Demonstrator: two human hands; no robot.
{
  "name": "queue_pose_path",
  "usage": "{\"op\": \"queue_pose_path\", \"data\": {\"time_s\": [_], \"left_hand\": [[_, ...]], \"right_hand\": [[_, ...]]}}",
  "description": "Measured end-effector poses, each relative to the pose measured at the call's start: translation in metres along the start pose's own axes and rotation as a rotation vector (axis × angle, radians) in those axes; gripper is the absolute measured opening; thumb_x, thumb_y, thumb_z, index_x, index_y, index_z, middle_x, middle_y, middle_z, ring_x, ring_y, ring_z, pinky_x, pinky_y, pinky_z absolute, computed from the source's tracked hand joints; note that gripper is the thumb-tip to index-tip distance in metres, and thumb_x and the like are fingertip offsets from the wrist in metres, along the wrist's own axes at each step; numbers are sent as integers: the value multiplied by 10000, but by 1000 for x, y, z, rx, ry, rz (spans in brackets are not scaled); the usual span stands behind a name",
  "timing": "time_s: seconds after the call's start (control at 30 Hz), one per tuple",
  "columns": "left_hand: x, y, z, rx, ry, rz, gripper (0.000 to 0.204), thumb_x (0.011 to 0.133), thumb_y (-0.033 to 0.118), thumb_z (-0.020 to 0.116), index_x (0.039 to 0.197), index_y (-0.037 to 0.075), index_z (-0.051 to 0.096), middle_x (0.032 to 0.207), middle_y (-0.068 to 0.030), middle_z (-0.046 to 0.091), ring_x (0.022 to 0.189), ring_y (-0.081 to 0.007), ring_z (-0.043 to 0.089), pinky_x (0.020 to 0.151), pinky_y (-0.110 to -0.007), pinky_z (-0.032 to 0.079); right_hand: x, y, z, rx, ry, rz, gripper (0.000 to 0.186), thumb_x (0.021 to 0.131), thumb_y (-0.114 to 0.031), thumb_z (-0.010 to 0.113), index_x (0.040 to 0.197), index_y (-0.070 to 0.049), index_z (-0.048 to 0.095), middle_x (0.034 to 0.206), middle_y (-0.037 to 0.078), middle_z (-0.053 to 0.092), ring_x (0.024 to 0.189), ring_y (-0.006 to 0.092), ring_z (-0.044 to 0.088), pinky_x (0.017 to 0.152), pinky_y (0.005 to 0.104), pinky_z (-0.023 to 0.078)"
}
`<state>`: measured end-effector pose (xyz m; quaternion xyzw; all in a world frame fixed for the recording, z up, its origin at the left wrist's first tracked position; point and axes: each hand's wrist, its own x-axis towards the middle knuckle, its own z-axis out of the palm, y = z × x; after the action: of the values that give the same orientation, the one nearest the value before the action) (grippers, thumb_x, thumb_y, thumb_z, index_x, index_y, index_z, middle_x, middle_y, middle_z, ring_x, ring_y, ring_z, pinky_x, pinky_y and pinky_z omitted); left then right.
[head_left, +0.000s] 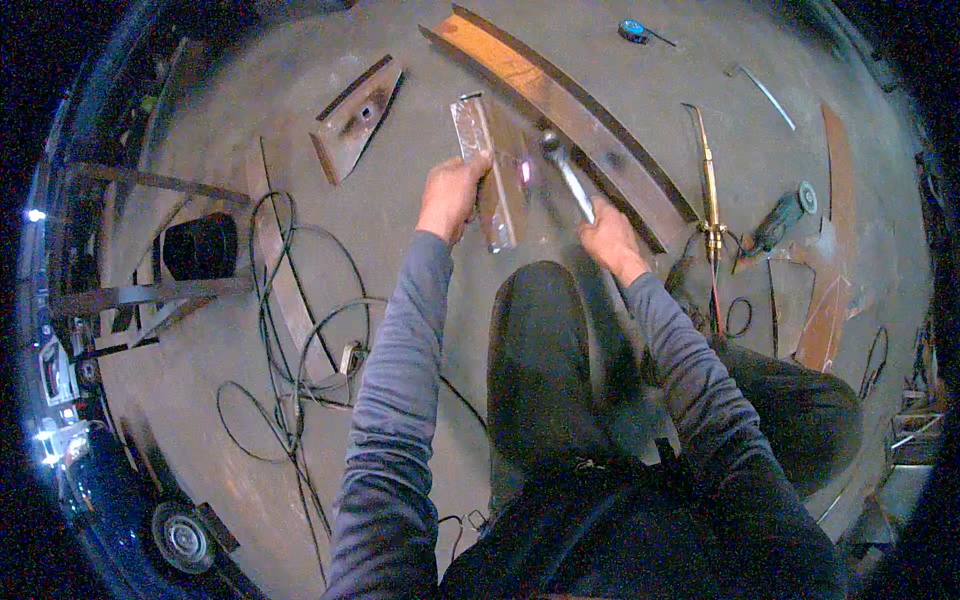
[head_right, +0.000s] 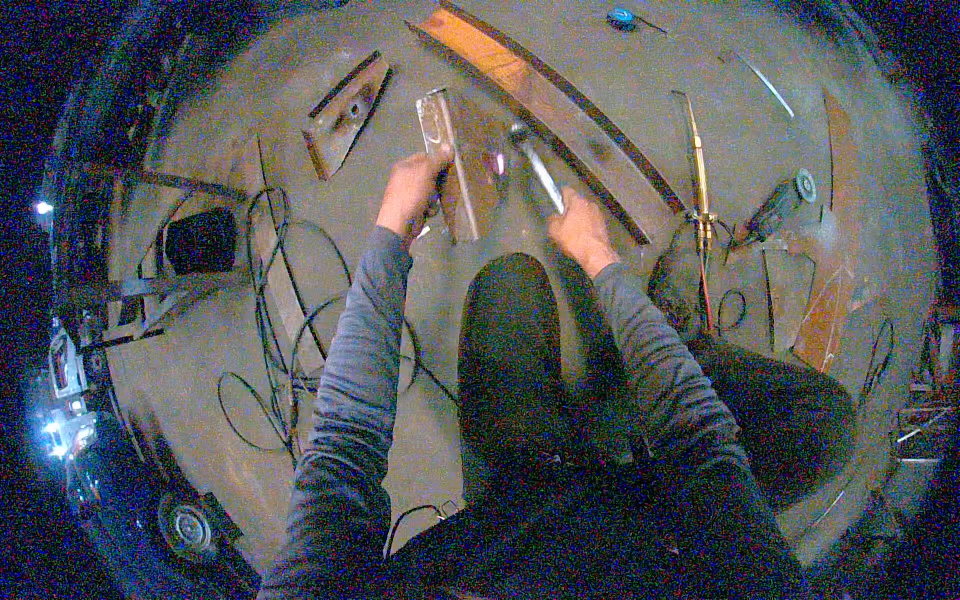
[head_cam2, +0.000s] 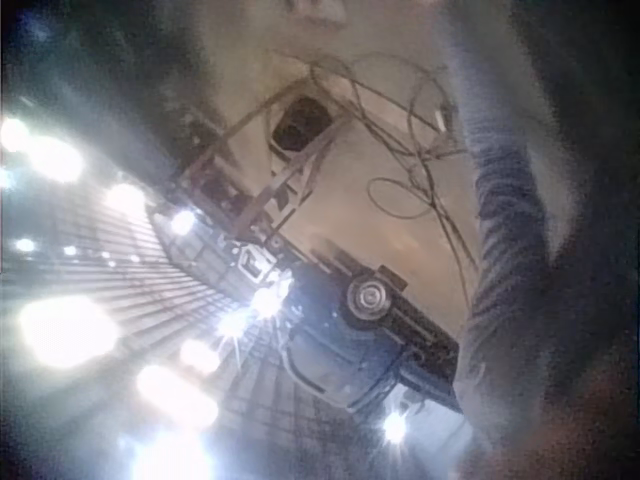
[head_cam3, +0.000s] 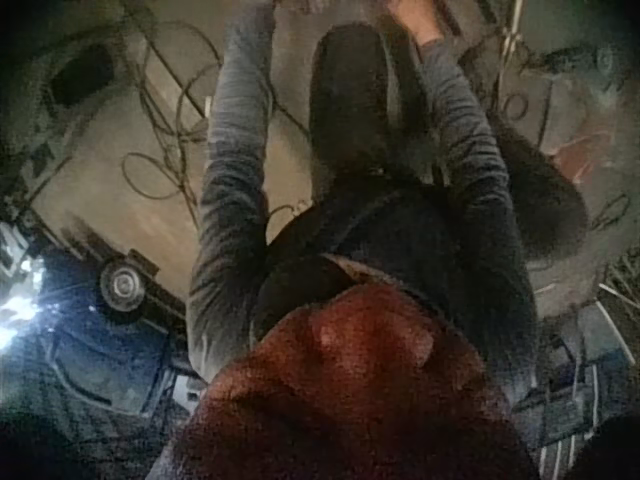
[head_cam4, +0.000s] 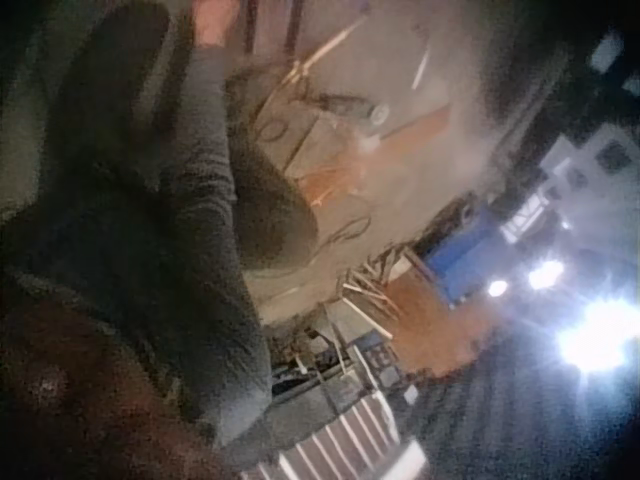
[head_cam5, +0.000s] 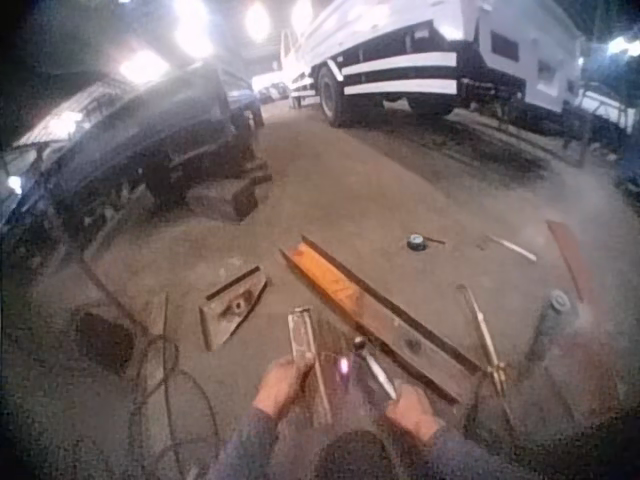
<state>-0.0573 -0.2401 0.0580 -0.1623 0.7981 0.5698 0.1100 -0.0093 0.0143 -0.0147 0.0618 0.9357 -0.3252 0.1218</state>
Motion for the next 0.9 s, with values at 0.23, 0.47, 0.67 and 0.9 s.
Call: {"op": "queue_pose_path", "data": {"time_s": [0.23, 0.47, 0.67, 0.9], "left_hand": [[21, 19, -5, 9, -17, 30, 452, 927, 423, 665, 808, -12, 651, 697, -93, 621, 538, -182, 542, 499, -389, 435], [17, 15, -9, -23, 13, -38, 467, 937, 429, 650, 847, -29, 663, 697, -98, 624, 539, -201, 549, 508, -399, 443], [39, 17, -2, 126, -21, 13, 505, 922, 461, 643, 944, -40, 700, 805, -167, 694, 675, -252, 641, 635, -424, 506], [39, 7, 18, 483, -14, 180, 570, 941, 512, 603, 992, -47, 703, 970, -255, 694, 879, -369, 671, 808, -471, 515]], "right_hand": [[-24, -18, 19, 167, 93, -102, 614, 867, -265, 680, 1395, 5, 523, 1136, 294, 682, 1064, 449, 661, 921, 496, 533], [1, 12, -1, 175, 37, 112, 559, 863, -257, 662, 1357, -17, 558, 1088, 240, 697, 1020, 392, 675, 895, 470, 533], [-20, -14, 22, 281, 269, -154, 642, 866, -294, 702, 1386, 36, 521, 1216, 304, 652, 1124, 451, 637, 992, 469, 511], [-2, -26, -1, 115, 43, -19, 368, 842, -201, 678, 1160, -31, 606, 1033, 265, 683, 1009, 452, 651, 885, 497, 508]]}}
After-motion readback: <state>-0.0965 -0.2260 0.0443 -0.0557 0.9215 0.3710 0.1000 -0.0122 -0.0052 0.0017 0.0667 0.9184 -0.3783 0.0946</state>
